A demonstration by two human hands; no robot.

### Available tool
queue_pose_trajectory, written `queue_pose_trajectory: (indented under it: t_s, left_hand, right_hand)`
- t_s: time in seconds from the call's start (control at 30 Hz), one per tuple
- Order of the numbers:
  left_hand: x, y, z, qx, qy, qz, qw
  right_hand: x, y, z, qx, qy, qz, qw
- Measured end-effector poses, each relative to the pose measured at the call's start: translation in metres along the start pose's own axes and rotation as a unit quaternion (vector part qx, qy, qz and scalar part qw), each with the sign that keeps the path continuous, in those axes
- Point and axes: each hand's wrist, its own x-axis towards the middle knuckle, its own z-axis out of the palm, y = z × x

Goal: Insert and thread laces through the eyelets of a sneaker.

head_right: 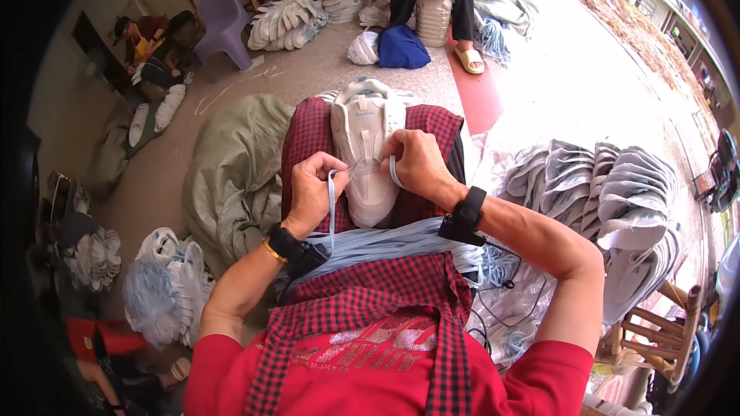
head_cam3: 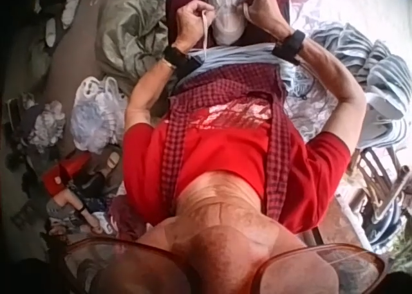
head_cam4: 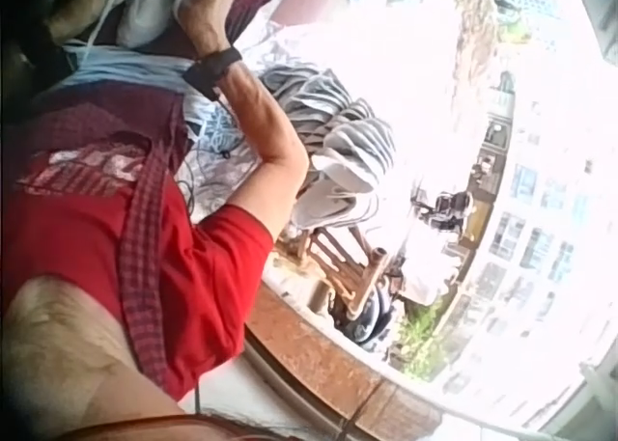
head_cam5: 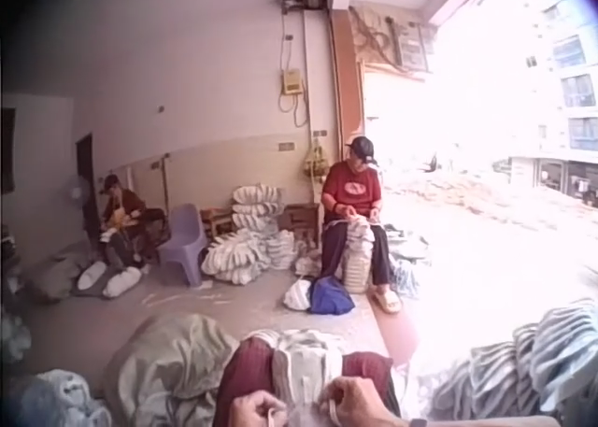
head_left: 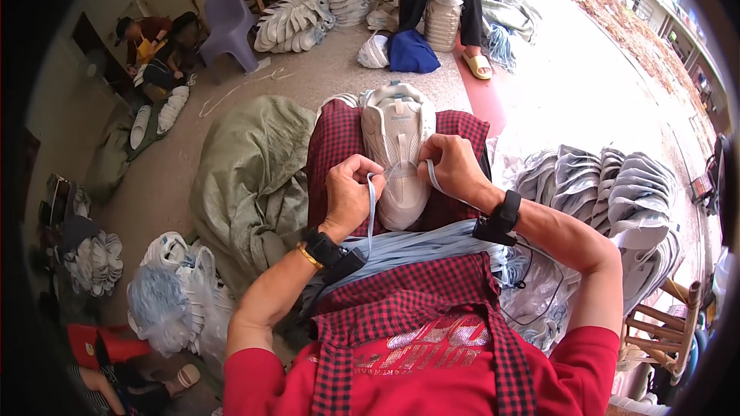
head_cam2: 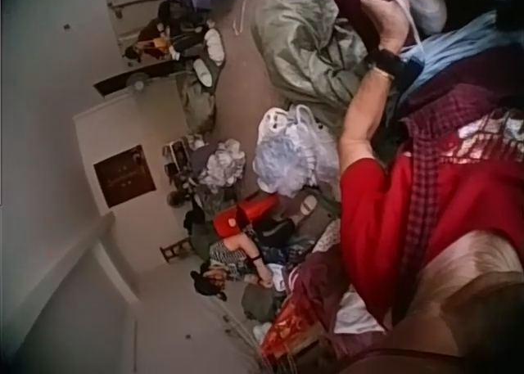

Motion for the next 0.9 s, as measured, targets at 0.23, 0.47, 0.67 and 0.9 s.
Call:
queue_pose_trajectory:
  t_s: [0.23,0.47,0.67,0.9]
  left_hand:
    - [0.018,0.01,0.009,0.049,-0.006,-0.02,0.999]
    - [0.02,0.027,0.004,0.252,-0.091,0.16,0.95]
    - [0.034,0.05,-0.003,0.419,-0.195,0.307,0.832]
    - [0.069,0.057,-0.018,0.432,-0.342,0.24,0.799]
  right_hand:
    - [0.002,0.002,-0.002,0.05,-0.005,0.007,0.999]
    - [0.006,0.008,-0.01,-0.063,-0.021,-0.181,0.981]
    - [0.027,-0.005,-0.026,-0.372,-0.086,-0.447,0.809]
    - [0.044,0.009,-0.022,-0.307,-0.181,-0.437,0.826]
